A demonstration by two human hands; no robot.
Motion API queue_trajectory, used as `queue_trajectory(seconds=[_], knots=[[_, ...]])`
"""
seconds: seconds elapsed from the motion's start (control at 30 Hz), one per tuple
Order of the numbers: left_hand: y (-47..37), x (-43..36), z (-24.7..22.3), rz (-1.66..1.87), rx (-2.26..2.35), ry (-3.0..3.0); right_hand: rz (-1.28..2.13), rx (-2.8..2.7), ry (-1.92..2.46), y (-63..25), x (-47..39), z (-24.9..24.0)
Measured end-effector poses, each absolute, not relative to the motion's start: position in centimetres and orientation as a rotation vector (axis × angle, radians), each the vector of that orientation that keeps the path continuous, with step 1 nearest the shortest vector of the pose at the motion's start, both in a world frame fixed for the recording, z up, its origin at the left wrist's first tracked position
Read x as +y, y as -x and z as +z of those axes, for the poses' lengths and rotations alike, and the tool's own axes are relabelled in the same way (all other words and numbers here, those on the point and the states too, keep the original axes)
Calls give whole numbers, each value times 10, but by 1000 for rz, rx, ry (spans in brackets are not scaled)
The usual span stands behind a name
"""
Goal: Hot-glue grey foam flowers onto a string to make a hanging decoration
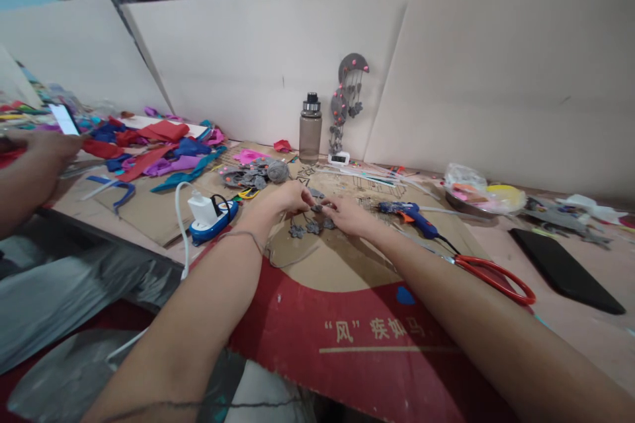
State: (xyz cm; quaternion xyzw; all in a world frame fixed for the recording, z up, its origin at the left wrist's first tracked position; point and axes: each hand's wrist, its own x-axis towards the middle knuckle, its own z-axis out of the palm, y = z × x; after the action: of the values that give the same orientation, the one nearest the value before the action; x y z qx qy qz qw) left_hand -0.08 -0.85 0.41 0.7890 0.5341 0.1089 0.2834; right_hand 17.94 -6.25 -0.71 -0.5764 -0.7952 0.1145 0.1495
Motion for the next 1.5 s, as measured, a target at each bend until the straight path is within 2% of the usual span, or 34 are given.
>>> queue_trajectory(seconds=[0.33, 0.5, 0.7, 0.8, 0.87, 1.07, 1.17, 1.33, 1.5], knots=[[4, -7, 4, 289, 1362, -2113, 347, -2335, 1517, -183, -55, -14], [5, -4, 2, 343, 1408, -2058, 376, -2134, 1476, -190, -63, -5], [3, -2, 4, 553, 1475, -2257, 38, -1853, 1660, -250, -91, 10], [2, 1, 2, 616, 1395, -2339, -331, -1688, 2046, -286, -105, 5], [1, 3, -1, 616, 1360, -2351, -405, -1630, 2277, -302, -113, -1], [2, 4, -7, 501, 1342, -2348, -204, -1934, 2490, -314, -114, -1], [2, 2, -6, 471, 1334, -2370, -130, -1926, 2503, -322, -102, 0], [0, 2, -6, 465, 1341, -2367, 228, -1874, 2430, -341, -84, -5], [-2, 1, -4, 452, 1372, -2372, 298, -1764, 2371, -344, -85, -3]])
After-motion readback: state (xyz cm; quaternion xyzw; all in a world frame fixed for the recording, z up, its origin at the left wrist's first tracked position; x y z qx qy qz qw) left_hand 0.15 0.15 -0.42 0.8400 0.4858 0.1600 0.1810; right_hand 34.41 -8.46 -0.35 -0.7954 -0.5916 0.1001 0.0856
